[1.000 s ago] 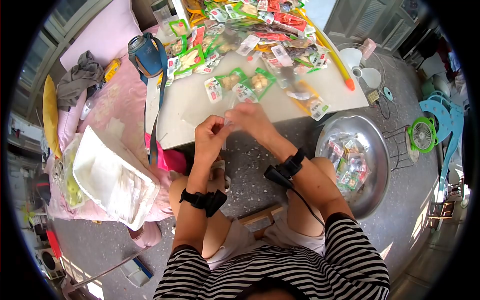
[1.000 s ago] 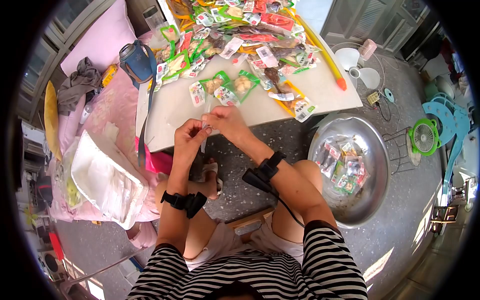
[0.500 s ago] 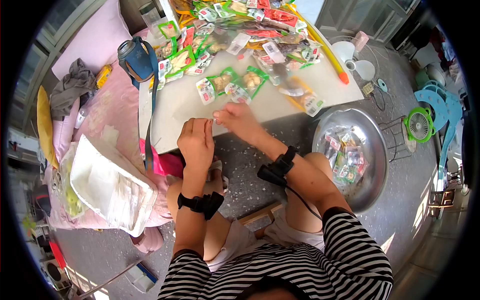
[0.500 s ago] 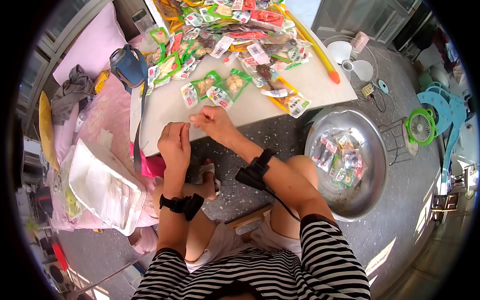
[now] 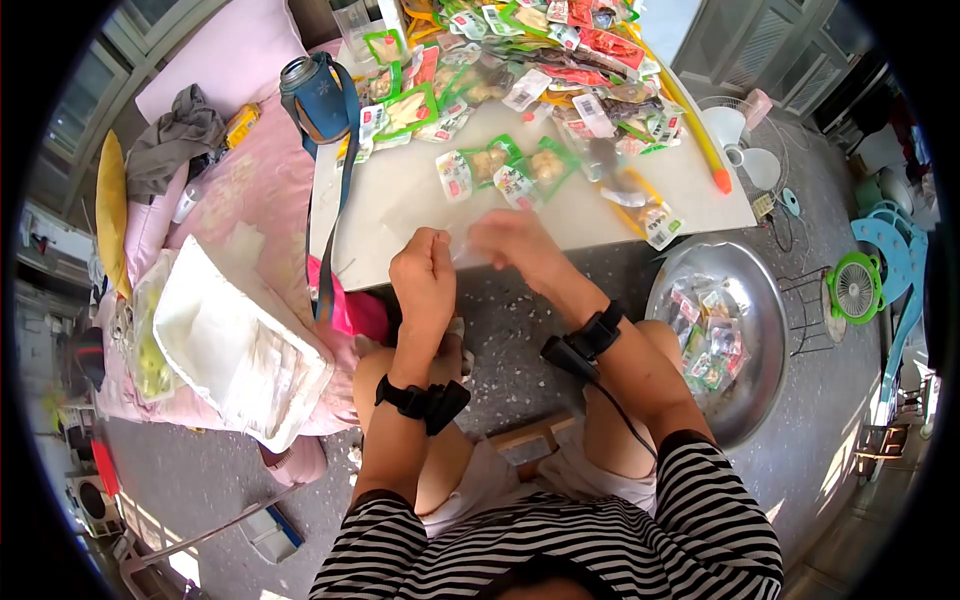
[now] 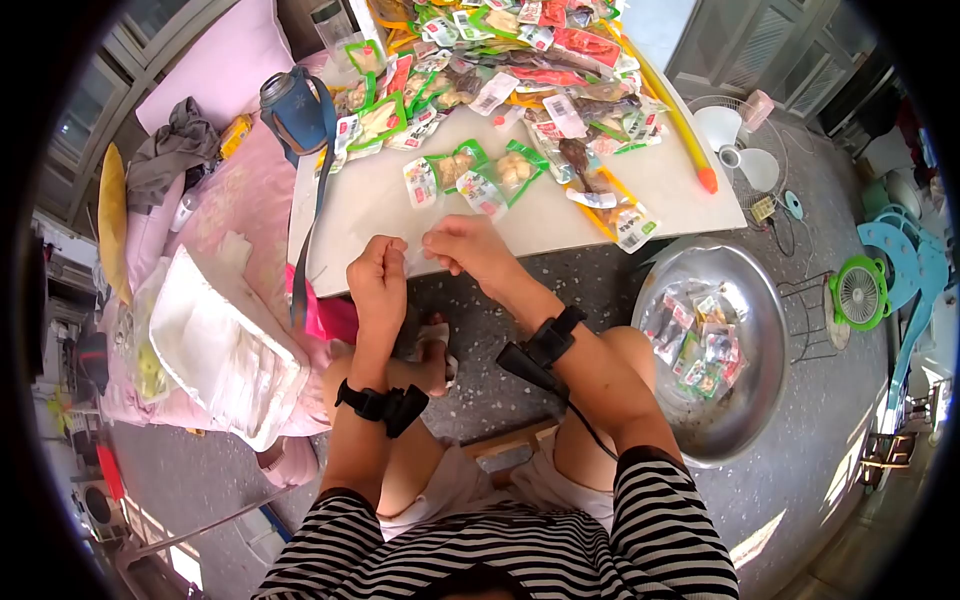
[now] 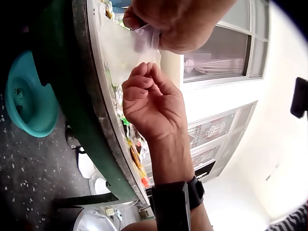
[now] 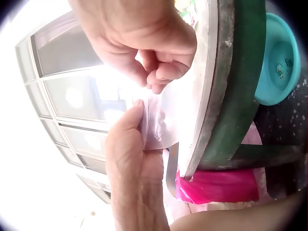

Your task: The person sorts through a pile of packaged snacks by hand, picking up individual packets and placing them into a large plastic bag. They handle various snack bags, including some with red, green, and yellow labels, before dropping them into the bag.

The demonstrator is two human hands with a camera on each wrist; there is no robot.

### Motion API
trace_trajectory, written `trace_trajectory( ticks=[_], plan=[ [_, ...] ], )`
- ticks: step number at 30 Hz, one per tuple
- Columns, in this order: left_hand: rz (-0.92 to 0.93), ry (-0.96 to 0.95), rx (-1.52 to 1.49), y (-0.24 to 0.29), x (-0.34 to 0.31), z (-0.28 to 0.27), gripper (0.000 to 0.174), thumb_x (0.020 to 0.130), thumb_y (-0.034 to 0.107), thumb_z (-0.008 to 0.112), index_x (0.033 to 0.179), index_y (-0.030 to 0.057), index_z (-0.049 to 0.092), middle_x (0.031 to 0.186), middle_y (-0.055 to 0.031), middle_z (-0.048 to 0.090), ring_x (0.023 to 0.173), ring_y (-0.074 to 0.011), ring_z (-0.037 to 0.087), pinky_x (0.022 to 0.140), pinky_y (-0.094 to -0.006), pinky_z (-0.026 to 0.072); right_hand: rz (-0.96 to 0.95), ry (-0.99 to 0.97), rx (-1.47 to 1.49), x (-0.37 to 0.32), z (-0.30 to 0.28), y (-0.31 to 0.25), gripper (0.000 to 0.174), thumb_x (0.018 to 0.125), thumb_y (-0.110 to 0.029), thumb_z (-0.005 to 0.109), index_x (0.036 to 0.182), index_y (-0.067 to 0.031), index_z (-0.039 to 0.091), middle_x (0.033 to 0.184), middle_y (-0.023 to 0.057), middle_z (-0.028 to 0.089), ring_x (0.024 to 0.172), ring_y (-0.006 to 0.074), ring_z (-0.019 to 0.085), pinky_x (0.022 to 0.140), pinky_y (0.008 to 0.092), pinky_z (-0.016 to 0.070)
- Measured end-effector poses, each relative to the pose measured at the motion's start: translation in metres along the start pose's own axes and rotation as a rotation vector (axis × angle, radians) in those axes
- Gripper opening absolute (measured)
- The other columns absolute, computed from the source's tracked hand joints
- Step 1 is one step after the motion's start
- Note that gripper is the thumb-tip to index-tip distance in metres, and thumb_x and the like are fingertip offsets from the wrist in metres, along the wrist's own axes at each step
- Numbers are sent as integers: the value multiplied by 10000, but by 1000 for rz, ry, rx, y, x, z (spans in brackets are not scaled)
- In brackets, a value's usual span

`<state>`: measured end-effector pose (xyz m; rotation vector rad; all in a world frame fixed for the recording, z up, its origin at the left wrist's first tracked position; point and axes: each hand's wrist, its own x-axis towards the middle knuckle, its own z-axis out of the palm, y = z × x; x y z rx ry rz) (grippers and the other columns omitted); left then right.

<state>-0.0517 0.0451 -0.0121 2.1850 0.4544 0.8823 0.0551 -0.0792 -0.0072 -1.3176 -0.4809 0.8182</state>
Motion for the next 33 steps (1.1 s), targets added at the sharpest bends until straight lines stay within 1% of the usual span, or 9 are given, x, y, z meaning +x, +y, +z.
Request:
trace_trajectory(
  ticks=[3, 7, 13, 16, 19, 22, 25, 31, 33],
  plan=[
    [-96, 228, -8, 1, 11, -15, 77, 888, 36, 540, 852, -4, 595, 640, -160, 590, 547, -338, 565, 528, -395, 437, 58, -114, -106, -3, -6, -4, 165, 838, -192, 642, 792, -33, 637, 696, 14, 620, 572, 64, 516, 491, 200, 397],
    [180, 423, 121, 2, 11, -17, 60, 890, 46, 567, 904, -10, 584, 728, -166, 586, 608, -339, 563, 555, -394, 445, 156, -147, -216, -6, -3, -4, 173, 795, -213, 611, 717, -60, 629, 651, 12, 594, 562, 79, 524, 477, 208, 391],
    [305, 63, 299, 22, -3, 0, 207, 744, -54, 610, 937, 19, 591, 793, -135, 557, 739, -335, 564, 639, -439, 456, 28, 34, -260, 0, -9, 4, 236, 772, -218, 615, 699, 6, 627, 656, 67, 630, 560, 165, 570, 509, 284, 446],
    [237, 92, 355, 13, -1, -4, 224, 741, -52, 608, 943, 43, 625, 793, -134, 564, 743, -339, 572, 639, -437, 460, -166, 43, -884, 13, -21, 8, 234, 787, -230, 624, 743, 0, 639, 704, 88, 652, 607, 276, 612, 592, 382, 486],
    [158, 176, 356, -1, 4, -10, 208, 764, -30, 621, 936, 74, 674, 770, -126, 574, 647, -325, 583, 582, -423, 465, -181, 401, -995, 11, -14, -7, 272, 801, -285, 657, 888, -28, 658, 973, 125, 666, 904, 353, 627, 781, 460, 483],
    [116, 146, 332, 1, 2, -9, 166, 791, 10, 633, 938, 70, 682, 762, -126, 578, 580, -322, 583, 539, -419, 458, -719, 572, -1363, 24, -29, 2, 394, 804, -352, 673, 1039, -39, 636, 1232, 154, 564, 1182, 345, 505, 921, 511, 420],
    [82, 75, 368, -3, 2, -4, 155, 792, 41, 641, 939, 64, 681, 781, -134, 587, 617, -335, 598, 562, -428, 468, -405, 394, -1459, 19, -29, 15, 449, 805, -358, 672, 1099, -24, 610, 1328, 164, 482, 1303, 349, 381, 983, 553, 361],
    [4, -168, 495, 0, -3, -5, 281, 738, 51, 658, 1018, 40, 636, 902, -168, 609, 746, -381, 628, 647, -463, 501, -63, 65, -1560, -10, -42, -15, 388, 786, -300, 696, 1043, -18, 622, 1221, 156, 546, 1129, 333, 502, 884, 533, 424],
    [-5, -205, 496, -1, -6, -2, 320, 724, 29, 645, 1042, 30, 606, 928, -183, 610, 774, -393, 628, 665, -473, 503, -201, 273, -1369, -17, -61, -9, 383, 759, -256, 726, 1026, -10, 605, 1156, 161, 567, 1062, 342, 524, 834, 501, 450]
  ],
)
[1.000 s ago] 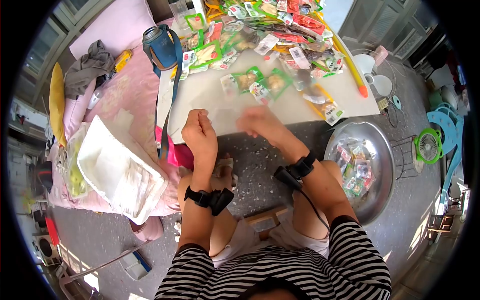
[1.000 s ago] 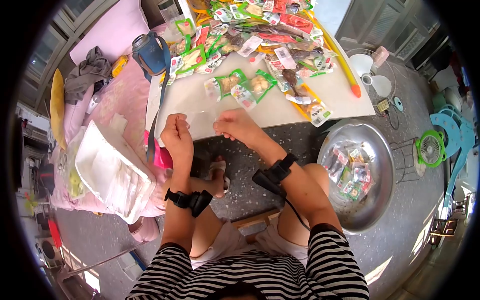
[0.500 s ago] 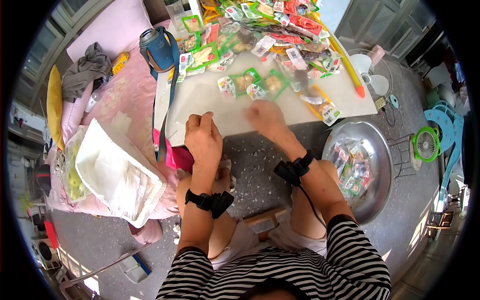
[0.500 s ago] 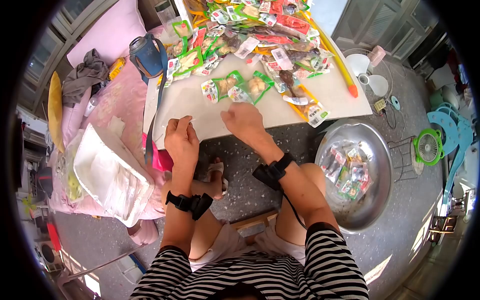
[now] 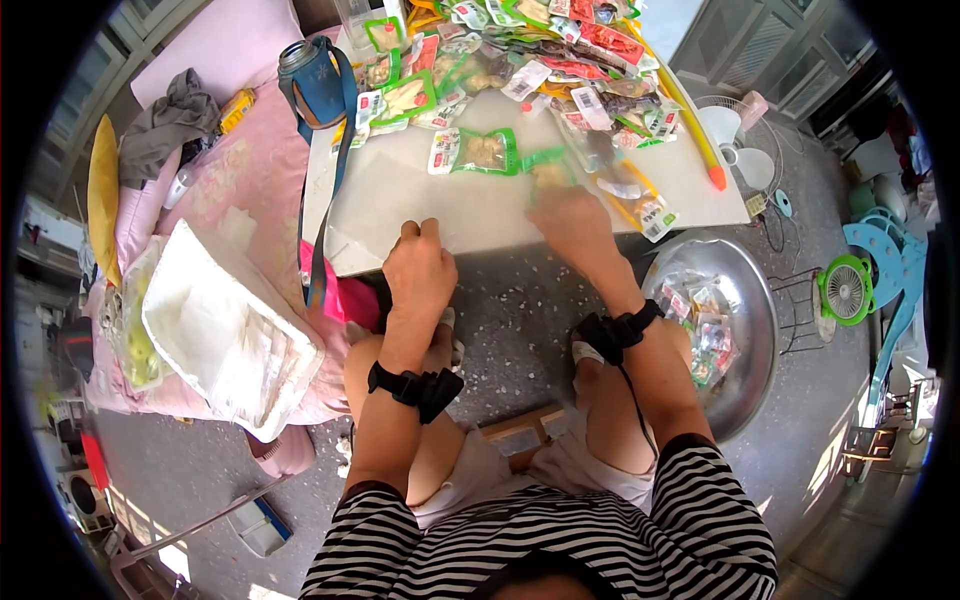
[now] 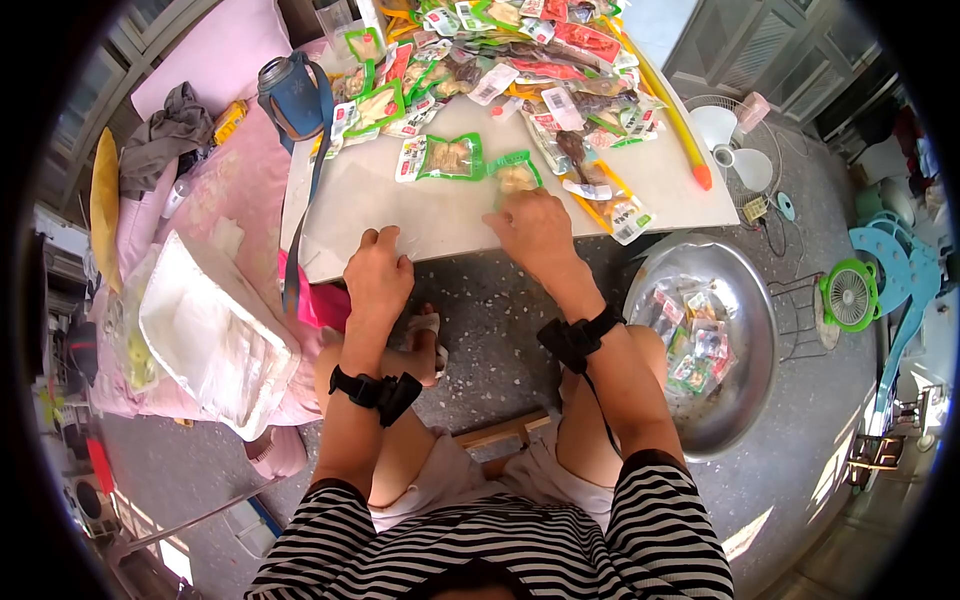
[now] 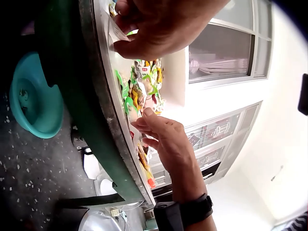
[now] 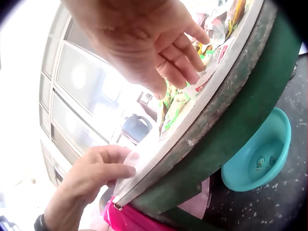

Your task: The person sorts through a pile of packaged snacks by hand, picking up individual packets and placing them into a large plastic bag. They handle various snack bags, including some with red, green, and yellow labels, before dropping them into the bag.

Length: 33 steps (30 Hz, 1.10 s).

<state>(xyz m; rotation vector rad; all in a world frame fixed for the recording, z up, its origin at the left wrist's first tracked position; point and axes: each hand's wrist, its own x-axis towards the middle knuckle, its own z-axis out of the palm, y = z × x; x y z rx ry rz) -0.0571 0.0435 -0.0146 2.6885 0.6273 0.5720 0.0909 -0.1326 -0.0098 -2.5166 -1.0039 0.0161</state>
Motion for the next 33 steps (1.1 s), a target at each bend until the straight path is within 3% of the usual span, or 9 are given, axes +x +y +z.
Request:
trace_trajectory(
  ticks=[1, 4, 10, 16, 19, 22, 25, 31, 33],
  plan=[
    [1, -19, 2, 0, -1, 2, 340, 717, 18, 638, 1054, 26, 591, 941, -191, 610, 789, -400, 628, 673, -478, 505, 27, 115, 90, -3, 1, 8, 383, 746, -234, 741, 1018, -6, 597, 1124, 163, 577, 1028, 346, 535, 809, 485, 463],
    [24, -5, -30, 1, -2, 7, 336, 711, -11, 615, 1041, 15, 561, 956, -205, 610, 802, -407, 627, 683, -484, 505, 0, 436, -126, -3, 2, 16, 459, 701, -194, 779, 1045, 20, 562, 1065, 191, 588, 991, 375, 545, 778, 438, 485],
    [77, 78, -77, -1, 1, 6, 190, 740, -37, 582, 924, 11, 582, 863, -192, 612, 738, -405, 610, 642, -473, 485, 118, 369, -210, -2, 3, 20, 589, 633, -277, 819, 1025, 56, 532, 1041, 229, 593, 959, 386, 568, 819, 446, 484],
    [59, 145, -165, -3, 4, 9, 30, 788, 16, 599, 806, 26, 621, 780, -162, 602, 673, -375, 589, 597, -444, 464, 193, 171, 86, 2, 3, 23, 530, 620, -265, 821, 977, 53, 593, 900, 192, 626, 821, 326, 616, 744, 392, 495],
    [76, 190, -179, -4, 4, 8, 86, 815, 76, 608, 763, 11, 587, 746, -172, 561, 646, -395, 585, 571, -475, 466, 216, 18, 393, 3, 1, 28, 385, 674, -217, 818, 912, 23, 632, 833, 99, 635, 766, 198, 616, 673, 311, 486],
    [69, 205, -197, -4, 6, 9, 106, 817, 83, 612, 755, 4, 581, 738, -174, 558, 645, -399, 583, 573, -477, 465, 208, -31, 1028, -4, -11, 16, 244, 746, -142, 786, 881, 2, 643, 804, 13, 633, 737, 74, 580, 649, 231, 464],
    [60, 211, -231, -3, 6, 8, 90, 815, 80, 612, 760, 13, 588, 742, -168, 561, 649, -399, 583, 576, -476, 463, 99, -145, 1114, -11, -33, -1, 166, 793, -106, 752, 894, -23, 649, 800, -25, 642, 734, 37, 575, 650, 216, 468],
    [91, 257, -286, 4, 4, 6, 25, 815, 55, 603, 805, 35, 612, 758, -161, 566, 652, -394, 580, 573, -470, 457, 137, -415, 1292, -15, -17, -26, 264, 785, -113, 743, 1021, -18, 671, 889, 16, 686, 789, 59, 611, 719, 223, 486],
    [94, 330, -298, 3, 6, 4, 27, 810, 7, 601, 827, 16, 621, 735, -153, 570, 602, -348, 568, 542, -419, 439, 154, -483, 1285, -13, -11, -24, 339, 789, -156, 743, 1084, -12, 659, 910, 22, 692, 807, 72, 622, 732, 233, 490]
  ],
)
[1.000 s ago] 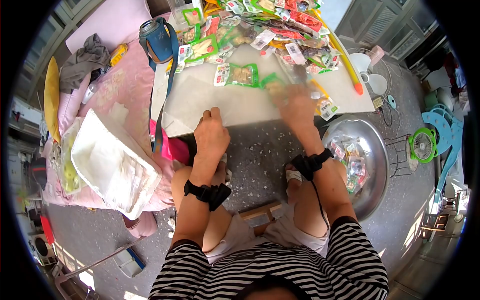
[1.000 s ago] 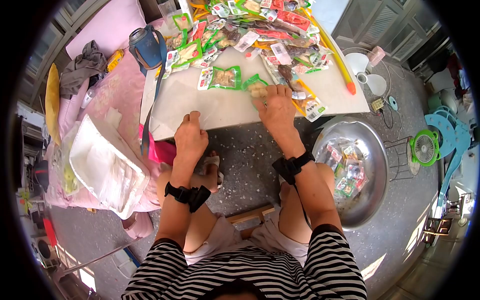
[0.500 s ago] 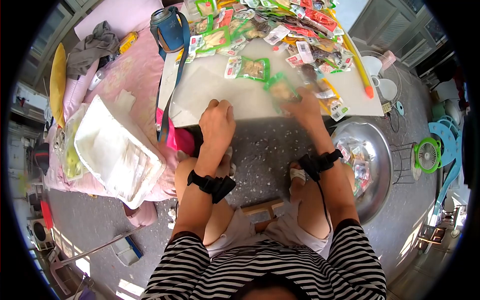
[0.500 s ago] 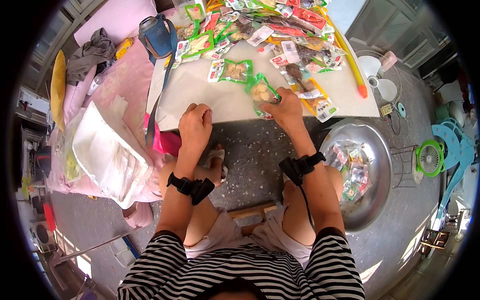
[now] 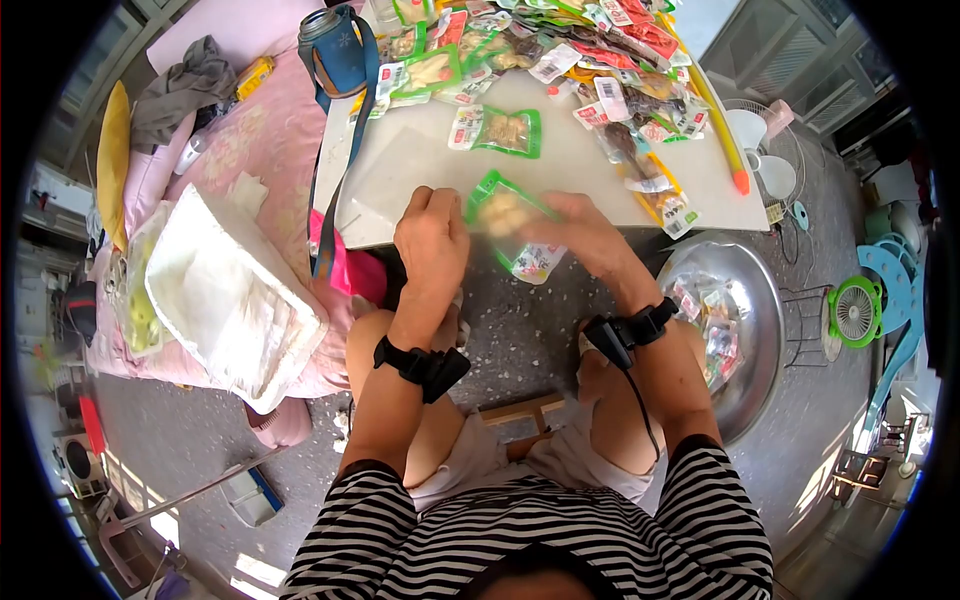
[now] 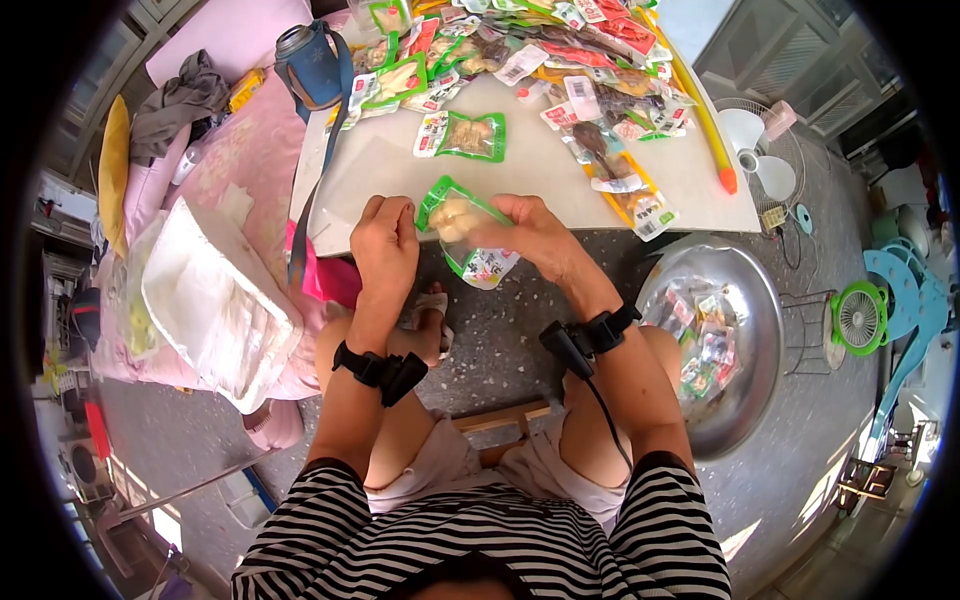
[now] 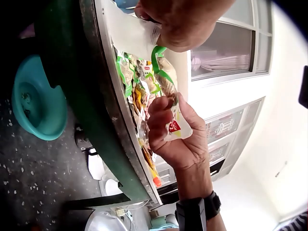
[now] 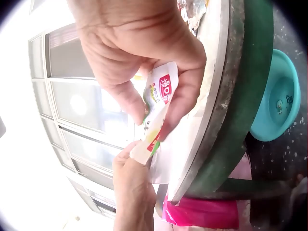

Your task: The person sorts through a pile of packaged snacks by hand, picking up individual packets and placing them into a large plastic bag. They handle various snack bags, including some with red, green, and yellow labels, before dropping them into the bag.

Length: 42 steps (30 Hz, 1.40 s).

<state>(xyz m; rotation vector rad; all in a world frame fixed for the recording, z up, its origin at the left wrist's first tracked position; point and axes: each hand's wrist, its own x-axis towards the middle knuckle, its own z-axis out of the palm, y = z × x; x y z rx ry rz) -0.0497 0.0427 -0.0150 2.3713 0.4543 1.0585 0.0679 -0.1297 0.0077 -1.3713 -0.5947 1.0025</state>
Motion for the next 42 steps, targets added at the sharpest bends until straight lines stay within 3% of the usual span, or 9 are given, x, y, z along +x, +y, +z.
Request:
trace_trajectory(
  ticks=[15, 22, 24, 28, 30, 33, 36, 39, 42],
  plan=[
    [98, -49, -72, -1, 0, 2, 104, 818, -39, 582, 903, -10, 635, 770, -149, 576, 595, -305, 582, 542, -368, 448, -52, 1, -92, 10, 9, 4, 291, 817, -150, 698, 1084, -49, 643, 947, 26, 658, 837, 83, 593, 726, 235, 479],
    [140, -128, -239, 9, 2, -1, 145, 815, -56, 566, 936, -16, 635, 794, -154, 587, 638, -303, 604, 573, -357, 468, 18, 54, 292, 26, 11, 21, 354, 835, -147, 698, 1142, 8, 613, 1015, 80, 671, 874, 131, 640, 742, 277, 531],
    [77, -131, -220, 5, 1, 2, 127, 791, -28, 580, 905, 3, 627, 842, -162, 592, 716, -360, 599, 614, -415, 474, 118, 79, 337, 25, 16, 17, 337, 842, -148, 687, 1130, 13, 617, 987, 86, 672, 849, 150, 652, 726, 288, 545],
    [-11, -146, -197, 0, 1, 1, 138, 780, -24, 575, 904, 17, 621, 860, -170, 590, 765, -391, 595, 632, -443, 476, 160, 131, 121, 20, 18, 12, 306, 844, -142, 669, 1094, 25, 611, 963, 107, 664, 824, 179, 669, 682, 291, 561],
    [43, -137, -178, -2, 0, 4, 149, 802, -51, 566, 927, -1, 628, 820, -159, 589, 694, -342, 602, 600, -390, 471, 182, 190, -50, 17, 18, 12, 295, 844, -134, 660, 1078, 35, 603, 964, 118, 660, 809, 184, 672, 662, 283, 562],
    [103, -165, -140, 1, -2, 4, 154, 814, -62, 564, 939, -3, 632, 796, -153, 582, 660, -327, 603, 582, -368, 468, 169, 237, 110, 18, 28, 8, 260, 851, -90, 630, 1066, 51, 587, 989, 132, 650, 828, 189, 666, 701, 298, 563],
    [131, -168, -132, 8, 0, 2, 150, 814, -54, 573, 938, 6, 632, 792, -153, 572, 658, -339, 596, 580, -375, 467, -39, 147, 492, 35, 40, 29, 217, 871, -58, 598, 1064, 40, 589, 1026, 121, 646, 904, 189, 652, 741, 321, 556],
    [101, -137, -136, 9, 1, -1, 153, 809, -51, 578, 938, 11, 631, 796, -156, 569, 658, -342, 595, 582, -383, 468, -198, 140, 167, 35, 56, 30, 217, 851, 8, 559, 1065, 20, 592, 1021, 101, 641, 919, 239, 629, 735, 366, 543],
    [70, -97, -117, 4, 4, -5, 155, 811, -50, 574, 939, 15, 631, 802, -159, 569, 658, -340, 596, 583, -389, 469, -648, 344, -1000, 36, 54, 32, 263, 783, 31, 562, 1039, -13, 606, 990, 91, 630, 855, 296, 592, 694, 402, 529]
  ],
)
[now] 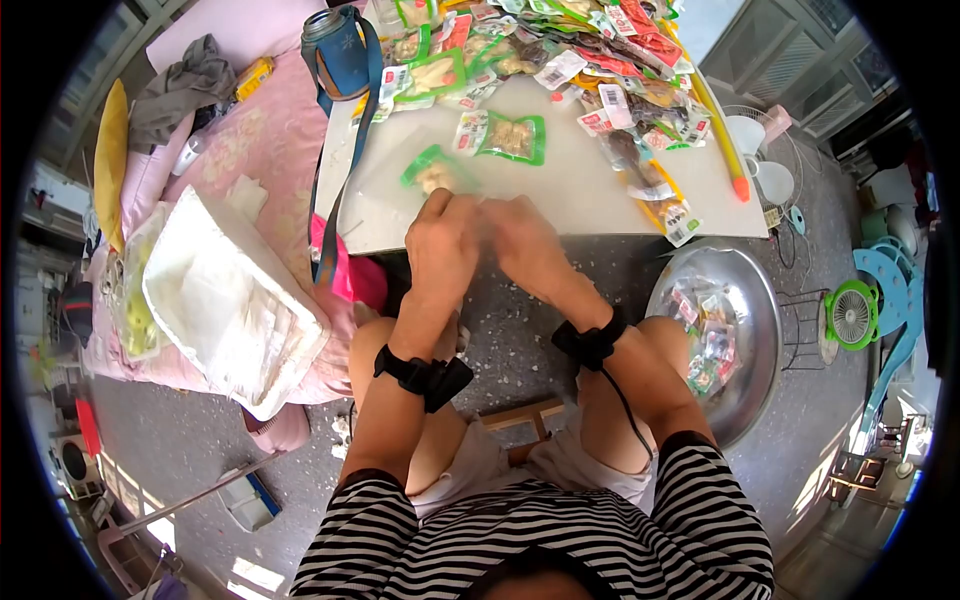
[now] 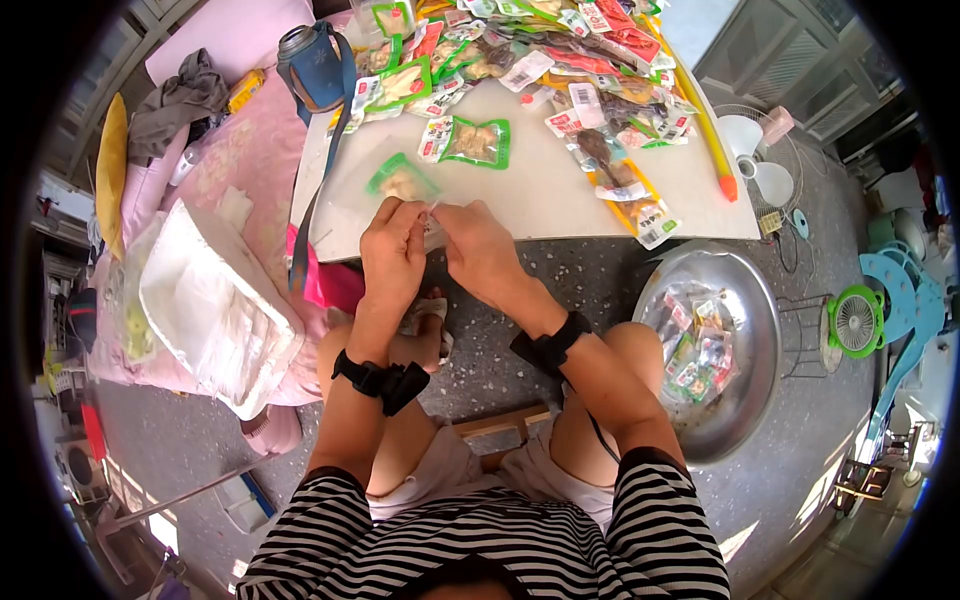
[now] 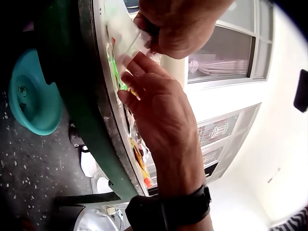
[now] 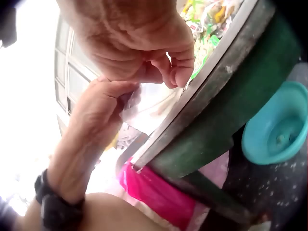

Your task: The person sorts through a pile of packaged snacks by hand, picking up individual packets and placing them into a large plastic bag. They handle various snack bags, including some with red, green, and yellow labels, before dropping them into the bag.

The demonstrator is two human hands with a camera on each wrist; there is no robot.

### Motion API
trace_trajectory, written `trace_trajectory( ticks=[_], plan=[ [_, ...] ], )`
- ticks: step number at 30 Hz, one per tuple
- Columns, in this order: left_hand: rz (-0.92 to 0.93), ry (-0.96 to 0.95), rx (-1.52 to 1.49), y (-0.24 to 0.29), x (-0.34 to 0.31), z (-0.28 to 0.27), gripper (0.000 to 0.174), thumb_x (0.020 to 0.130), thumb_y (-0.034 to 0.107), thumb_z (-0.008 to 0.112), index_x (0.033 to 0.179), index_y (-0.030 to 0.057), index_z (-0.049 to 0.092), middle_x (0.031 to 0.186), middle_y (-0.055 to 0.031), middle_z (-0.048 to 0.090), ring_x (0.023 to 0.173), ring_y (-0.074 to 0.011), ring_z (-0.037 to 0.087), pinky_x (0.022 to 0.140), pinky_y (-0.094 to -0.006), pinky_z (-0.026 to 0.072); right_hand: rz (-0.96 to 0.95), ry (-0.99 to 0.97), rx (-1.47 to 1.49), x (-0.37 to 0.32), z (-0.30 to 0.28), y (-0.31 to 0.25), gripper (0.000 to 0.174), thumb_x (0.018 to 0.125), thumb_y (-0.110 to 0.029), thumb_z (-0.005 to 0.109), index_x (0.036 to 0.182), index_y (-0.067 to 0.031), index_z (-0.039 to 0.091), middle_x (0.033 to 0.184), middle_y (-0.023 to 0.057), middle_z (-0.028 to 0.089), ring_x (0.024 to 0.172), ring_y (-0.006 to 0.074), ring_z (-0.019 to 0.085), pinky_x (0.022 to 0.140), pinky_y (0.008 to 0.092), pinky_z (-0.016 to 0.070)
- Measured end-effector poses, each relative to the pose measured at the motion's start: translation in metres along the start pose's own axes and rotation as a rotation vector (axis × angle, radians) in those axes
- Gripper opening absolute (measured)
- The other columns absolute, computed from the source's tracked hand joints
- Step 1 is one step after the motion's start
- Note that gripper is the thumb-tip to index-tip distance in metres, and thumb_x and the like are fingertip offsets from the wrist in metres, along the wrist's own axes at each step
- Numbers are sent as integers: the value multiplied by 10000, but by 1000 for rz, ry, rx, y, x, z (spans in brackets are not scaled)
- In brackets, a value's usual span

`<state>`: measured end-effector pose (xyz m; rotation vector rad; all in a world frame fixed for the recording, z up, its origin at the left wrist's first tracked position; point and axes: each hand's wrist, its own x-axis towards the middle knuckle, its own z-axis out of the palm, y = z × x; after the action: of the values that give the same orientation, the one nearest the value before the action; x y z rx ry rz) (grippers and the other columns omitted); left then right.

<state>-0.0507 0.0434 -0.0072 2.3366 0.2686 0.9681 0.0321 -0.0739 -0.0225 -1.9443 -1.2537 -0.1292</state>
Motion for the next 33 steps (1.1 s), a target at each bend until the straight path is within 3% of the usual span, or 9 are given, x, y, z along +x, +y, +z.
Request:
trace_trajectory(
  ticks=[9, 13, 15, 18, 21, 24, 27, 30, 33],
  plan=[
    [41, -53, -18, 0, -1, 2, 154, 812, -36, 568, 942, 22, 626, 813, -155, 580, 673, -365, 588, 606, -402, 472, -33, -265, -308, 7, 12, -3, 239, 680, -48, 635, 919, -54, 619, 924, 75, 604, 744, 322, 549, 578, 417, 485],
    [-38, -32, 70, -5, 1, -5, 190, 750, -14, 568, 920, 53, 620, 823, -143, 565, 782, -376, 590, 661, -456, 487, -23, -151, -288, 13, 17, -2, 232, 690, -49, 631, 921, -54, 622, 997, 78, 628, 773, 329, 580, 610, 422, 501],
    [-74, 12, 185, -9, 2, -7, 128, 782, -4, 577, 894, 44, 616, 803, -143, 555, 755, -372, 586, 628, -457, 476, -6, -99, -202, 15, 12, -8, 214, 708, -47, 626, 922, -56, 624, 1035, 79, 635, 819, 332, 600, 638, 425, 510],
    [-120, 54, 215, -14, 2, -7, 96, 793, 3, 584, 877, 37, 615, 793, -146, 554, 736, -372, 584, 616, -460, 471, 220, 63, -57, 29, -15, -3, 267, 742, -54, 632, 1009, -57, 627, 1096, 86, 631, 927, 338, 604, 717, 420, 517],
    [-118, 46, 170, -13, 2, -6, 73, 799, 6, 586, 862, 30, 613, 791, -151, 563, 719, -377, 586, 614, -463, 469, 249, 101, -288, 46, -31, 27, 408, 804, -148, 640, 1199, -72, 572, 1301, 112, 544, 1143, 365, 525, 877, 436, 486],
    [-103, 37, 189, -15, 2, -6, 68, 801, 6, 588, 859, 29, 614, 794, -151, 571, 717, -378, 590, 615, -463, 471, 186, 0, -341, 50, -9, 56, 548, 854, -266, 619, 1354, -105, 462, 1478, 115, 372, 1343, 373, 345, 1028, 518, 371],
    [-121, 51, 211, -20, 2, -8, 66, 803, 10, 592, 862, 27, 616, 794, -152, 573, 715, -382, 589, 613, -463, 469, 213, -228, -358, 46, 1, 56, 578, 896, -312, 568, 1398, -81, 400, 1552, 91, 238, 1426, 360, 195, 1067, 616, 269],
    [-138, 75, 226, -22, 3, -13, 65, 808, 11, 592, 867, 25, 618, 794, -154, 576, 713, -386, 587, 610, -467, 463, 274, -276, -329, 42, -14, 48, 544, 905, -289, 559, 1375, -55, 415, 1535, 98, 269, 1427, 355, 200, 1041, 676, 252],
    [-115, 116, 223, -24, 5, -15, 73, 825, -7, 584, 878, 13, 629, 775, -166, 588, 647, -380, 575, 572, -442, 437, 107, -207, -325, 26, -28, 71, 369, 895, -257, 555, 1182, -24, 540, 1330, 152, 473, 1316, 381, 356, 1053, 583, 314]
  ],
)
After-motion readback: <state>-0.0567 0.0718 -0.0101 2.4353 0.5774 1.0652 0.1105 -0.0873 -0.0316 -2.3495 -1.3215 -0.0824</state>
